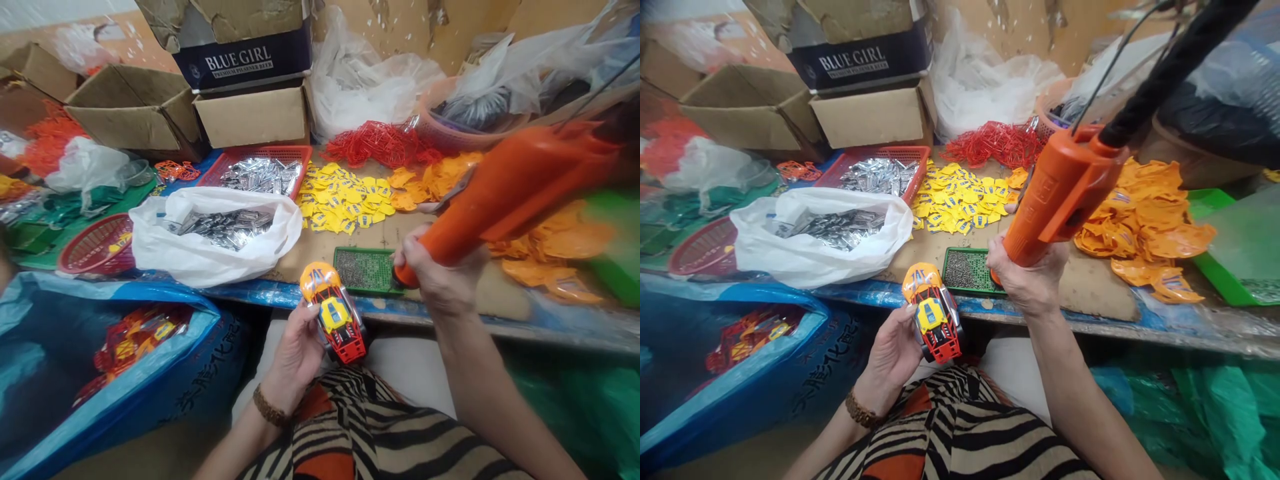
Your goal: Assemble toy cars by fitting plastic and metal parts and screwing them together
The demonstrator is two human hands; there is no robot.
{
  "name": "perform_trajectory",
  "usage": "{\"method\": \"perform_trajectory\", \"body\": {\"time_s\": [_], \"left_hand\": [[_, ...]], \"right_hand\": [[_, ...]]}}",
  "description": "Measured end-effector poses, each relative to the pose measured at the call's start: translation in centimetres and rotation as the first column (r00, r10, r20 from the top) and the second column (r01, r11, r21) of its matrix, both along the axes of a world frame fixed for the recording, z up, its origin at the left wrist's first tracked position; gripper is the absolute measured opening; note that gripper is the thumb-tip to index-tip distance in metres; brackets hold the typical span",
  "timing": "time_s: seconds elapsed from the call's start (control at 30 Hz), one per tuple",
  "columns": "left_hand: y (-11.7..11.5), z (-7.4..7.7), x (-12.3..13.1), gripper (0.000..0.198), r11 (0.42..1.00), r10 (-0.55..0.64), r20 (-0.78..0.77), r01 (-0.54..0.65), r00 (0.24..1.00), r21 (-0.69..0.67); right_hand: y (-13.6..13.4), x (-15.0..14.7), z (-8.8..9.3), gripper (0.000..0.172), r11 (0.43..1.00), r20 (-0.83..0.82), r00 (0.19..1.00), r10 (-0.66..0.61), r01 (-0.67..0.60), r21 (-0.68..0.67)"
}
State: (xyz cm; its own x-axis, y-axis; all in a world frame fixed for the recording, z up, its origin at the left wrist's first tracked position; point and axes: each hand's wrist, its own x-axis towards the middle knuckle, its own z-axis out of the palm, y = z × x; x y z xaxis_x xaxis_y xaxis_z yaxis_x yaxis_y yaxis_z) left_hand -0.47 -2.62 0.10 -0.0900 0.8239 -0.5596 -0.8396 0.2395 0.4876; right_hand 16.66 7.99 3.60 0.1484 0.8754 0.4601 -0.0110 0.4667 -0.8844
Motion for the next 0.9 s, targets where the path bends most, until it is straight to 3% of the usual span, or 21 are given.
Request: {"method": "perform_trajectory", "body": {"time_s": [0.2,0.5,0.67,0.9], "left_hand": [[-0.5,0.2,0.0,0.044,0.992,-0.054,-0.069,0.061,0.996,0.109],[-0.7,0.4,0.0,0.048,0.995,-0.056,-0.114,0.065,0.992,0.076],[-0.9,0.1,0.1,0.054,0.994,-0.058,-0.131,0.069,0.99,0.08],[-1.1,-0.4,0.2,0.053,0.991,-0.073,-0.142,0.088,0.987,0.102]], "right_hand": [[1.0,0.8,-0.8,0.017,0.997,0.031,0.996,-0.078,0.079,-0.027],[2.0,1.1,-1.4,0.019,0.988,0.091,0.984,-0.153,0.154,-0.006],[2.2,1.6,-0.6,0.021,0.969,0.188,0.952,-0.24,0.248,-0.02],[2.9,2.7,0.6,0.022,0.95,0.236,0.92,-0.312,0.301,0.082]]}}
